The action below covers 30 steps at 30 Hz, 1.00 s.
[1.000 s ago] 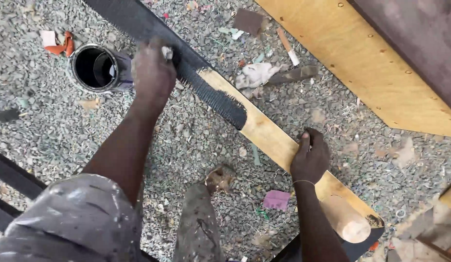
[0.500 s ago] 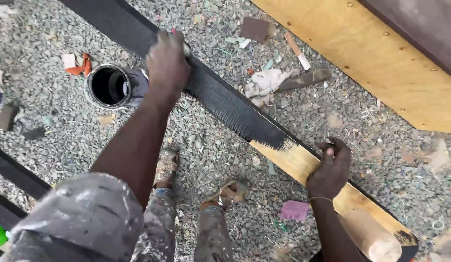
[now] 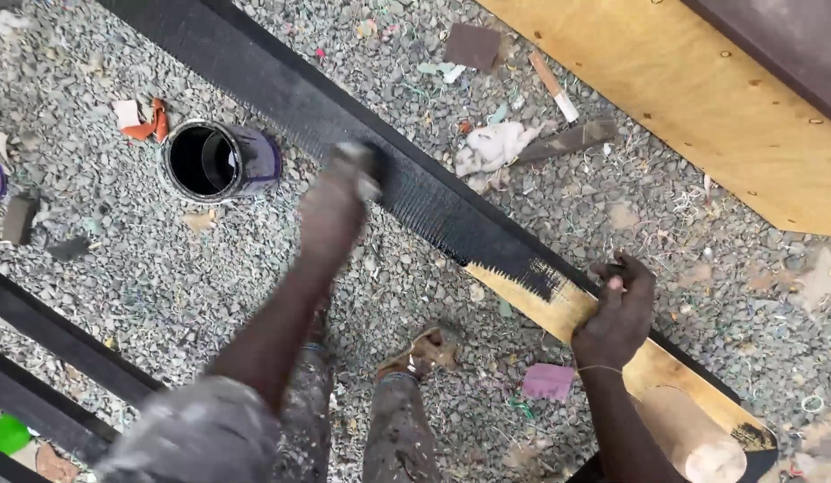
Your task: The person paints a wooden frame black using a brush and a rag. They repeatedly dip the brush into a paint can and apply the paint to the frame's surface, occasionally using a rag to wipe or smooth the paint.
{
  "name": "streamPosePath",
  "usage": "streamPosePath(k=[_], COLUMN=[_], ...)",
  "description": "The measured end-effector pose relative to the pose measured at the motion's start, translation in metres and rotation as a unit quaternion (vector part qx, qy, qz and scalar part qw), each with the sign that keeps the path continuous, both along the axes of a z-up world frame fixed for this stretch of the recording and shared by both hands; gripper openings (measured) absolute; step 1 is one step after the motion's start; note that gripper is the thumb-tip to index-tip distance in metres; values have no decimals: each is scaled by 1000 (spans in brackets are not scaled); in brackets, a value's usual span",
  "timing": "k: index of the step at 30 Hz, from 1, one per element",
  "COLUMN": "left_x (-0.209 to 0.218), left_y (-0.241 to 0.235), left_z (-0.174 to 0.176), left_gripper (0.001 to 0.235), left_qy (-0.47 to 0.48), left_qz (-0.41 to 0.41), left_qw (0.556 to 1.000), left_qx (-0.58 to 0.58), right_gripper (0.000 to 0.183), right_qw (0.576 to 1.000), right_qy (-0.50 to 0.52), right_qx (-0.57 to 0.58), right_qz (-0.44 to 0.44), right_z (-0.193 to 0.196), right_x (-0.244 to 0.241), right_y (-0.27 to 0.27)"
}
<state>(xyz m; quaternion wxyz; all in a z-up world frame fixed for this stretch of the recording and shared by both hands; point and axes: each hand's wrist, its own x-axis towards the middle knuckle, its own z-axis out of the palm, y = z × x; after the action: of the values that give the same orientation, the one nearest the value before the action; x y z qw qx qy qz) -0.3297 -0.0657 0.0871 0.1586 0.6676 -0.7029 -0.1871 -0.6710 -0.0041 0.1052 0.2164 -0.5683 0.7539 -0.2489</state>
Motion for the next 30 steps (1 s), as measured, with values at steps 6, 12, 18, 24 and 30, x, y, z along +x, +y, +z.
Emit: streamPosePath(k=[6,12,18,24,30], left_x=[22,-168,63,157,-117], left_y=[-27,96,4,-54,78], left_z=[-7,39,-23,-31,26], left_gripper=[9,62,57,26,9], left_qy=[23,204,123,-71,21], left_qz=[309,68,253,264,-90], left_qw=[942,944,946,945,995], left_qx=[-125,251,164,-182,32], right_gripper=[45,47,39,34,69], right_qw=[999,1000,999,999,965], right_qy=[31,1,47,34,-217], right_qx=[-28,9,1,-13,131], right_qz=[29,18,-1,21,-70], right_z=[10,10,11,13,13], right_x=[6,12,20,12,-10], right_y=[-8,-5,-4,-10,-21])
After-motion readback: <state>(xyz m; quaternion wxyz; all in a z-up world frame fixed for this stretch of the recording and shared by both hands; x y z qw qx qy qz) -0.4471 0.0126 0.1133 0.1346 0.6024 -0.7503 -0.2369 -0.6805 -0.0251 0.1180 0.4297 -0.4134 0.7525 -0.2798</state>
